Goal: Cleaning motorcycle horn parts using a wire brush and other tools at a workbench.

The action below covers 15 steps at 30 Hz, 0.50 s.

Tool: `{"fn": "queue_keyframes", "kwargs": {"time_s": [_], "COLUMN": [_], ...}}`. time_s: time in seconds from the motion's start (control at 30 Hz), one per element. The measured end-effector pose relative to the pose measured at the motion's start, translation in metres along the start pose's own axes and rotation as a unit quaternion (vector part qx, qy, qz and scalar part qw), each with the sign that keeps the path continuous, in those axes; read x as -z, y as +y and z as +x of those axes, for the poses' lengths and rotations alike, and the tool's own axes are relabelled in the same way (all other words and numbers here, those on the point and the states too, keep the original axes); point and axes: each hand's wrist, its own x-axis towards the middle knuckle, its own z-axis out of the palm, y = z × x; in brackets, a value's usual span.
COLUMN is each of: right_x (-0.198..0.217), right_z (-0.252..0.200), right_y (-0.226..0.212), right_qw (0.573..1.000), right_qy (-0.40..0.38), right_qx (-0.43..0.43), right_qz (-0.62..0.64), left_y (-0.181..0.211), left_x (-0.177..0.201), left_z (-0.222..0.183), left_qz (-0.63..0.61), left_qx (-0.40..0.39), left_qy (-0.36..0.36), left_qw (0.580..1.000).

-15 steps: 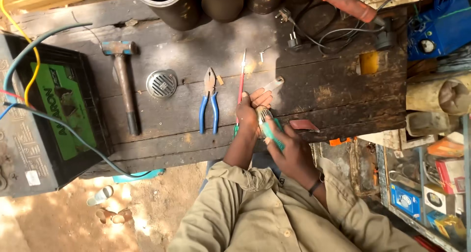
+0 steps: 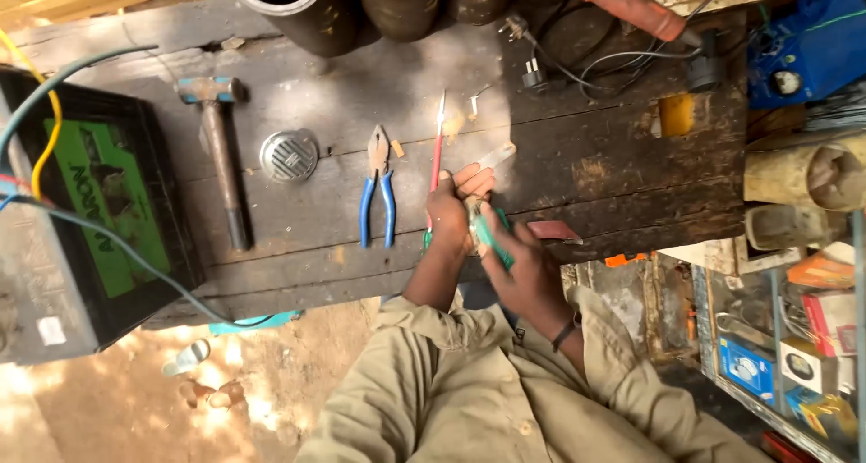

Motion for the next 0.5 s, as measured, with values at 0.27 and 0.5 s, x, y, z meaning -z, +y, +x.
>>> {"fn": "queue_keyframes", "kwargs": {"time_s": [0.27,0.5], "right_x": [-0.005,0.002], "right_z": [0.035,0.014], "right_y": [-0.005,-0.004], "right_qw": [1.000,0.998], "right_qy": [0.020,-0.054], "right_qx": [-0.013,-0.017], "right_qz": [-0.010,-0.038], "left_y": [-0.010,-0.004], "left_x": [0.017,0.009], "left_z": [0.010,0.011], "left_qz": [0.015,-0.026], "left_qx": [-0.028,0.026], "left_qy": [0.016,0.006], "left_qw": [0.999,0.999]}}
